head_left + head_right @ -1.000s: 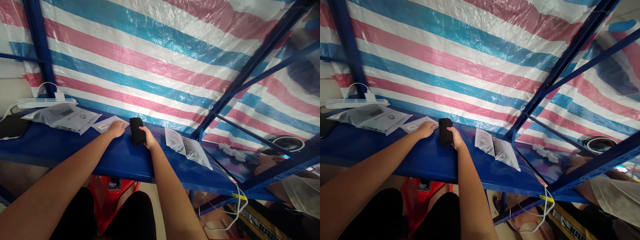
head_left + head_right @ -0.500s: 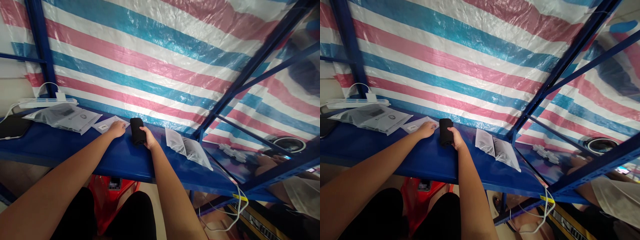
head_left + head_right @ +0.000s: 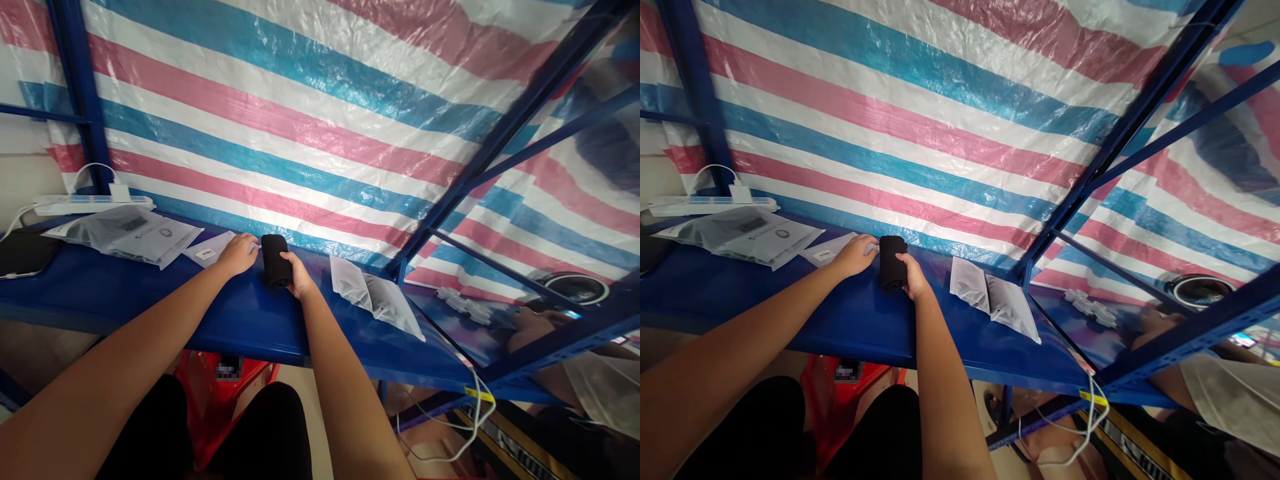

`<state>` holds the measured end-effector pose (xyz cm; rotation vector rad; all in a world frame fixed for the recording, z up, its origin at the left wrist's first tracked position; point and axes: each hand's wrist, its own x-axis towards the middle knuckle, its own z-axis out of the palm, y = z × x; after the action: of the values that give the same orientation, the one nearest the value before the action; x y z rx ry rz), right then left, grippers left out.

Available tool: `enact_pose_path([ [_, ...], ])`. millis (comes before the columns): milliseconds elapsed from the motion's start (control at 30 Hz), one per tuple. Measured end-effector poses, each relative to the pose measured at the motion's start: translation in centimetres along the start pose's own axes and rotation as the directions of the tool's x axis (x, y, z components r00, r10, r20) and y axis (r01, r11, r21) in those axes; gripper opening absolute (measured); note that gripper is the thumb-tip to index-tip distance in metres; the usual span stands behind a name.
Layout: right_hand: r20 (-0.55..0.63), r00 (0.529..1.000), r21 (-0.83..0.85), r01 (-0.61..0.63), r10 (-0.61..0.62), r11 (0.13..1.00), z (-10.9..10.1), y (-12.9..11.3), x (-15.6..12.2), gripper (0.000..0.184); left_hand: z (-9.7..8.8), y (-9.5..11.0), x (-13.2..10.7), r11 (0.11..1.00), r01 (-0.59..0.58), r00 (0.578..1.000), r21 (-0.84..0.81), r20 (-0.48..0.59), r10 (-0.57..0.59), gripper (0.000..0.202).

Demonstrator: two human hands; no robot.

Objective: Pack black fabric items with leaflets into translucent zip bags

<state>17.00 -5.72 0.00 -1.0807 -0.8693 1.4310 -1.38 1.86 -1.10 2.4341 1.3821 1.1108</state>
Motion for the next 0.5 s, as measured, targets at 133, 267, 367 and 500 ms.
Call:
enact_pose_path([
  [133,0.003,1.000,0.053,0.022,-0.022,0.998,0.0,0.0,0.4,0.027,-0.5,1.1,-0.2,0.986,-0.005,1.000,-0.168,0.008,0.006,0.034],
  [267,-0.001,0.996,0.024,0.088,-0.088,0.996,0.1,0.2,0.7,0.032,-0.4,1.5,-0.4,0.948,0.045,0.997,-0.314,0.067,-0.026,0.036],
  [367,-0.007,0.992,-0.014,0.130,-0.130,0.991,0.1,0.4,0.9,0.038,0.0,1.7,-0.3,0.894,0.148,0.987,-0.423,0.119,-0.107,0.040],
  [500,0.002,0.987,-0.037,0.158,-0.158,0.987,0.0,0.6,1.0,0.042,0.3,2.1,-0.2,0.781,0.283,0.958,-0.557,0.205,-0.201,0.043],
])
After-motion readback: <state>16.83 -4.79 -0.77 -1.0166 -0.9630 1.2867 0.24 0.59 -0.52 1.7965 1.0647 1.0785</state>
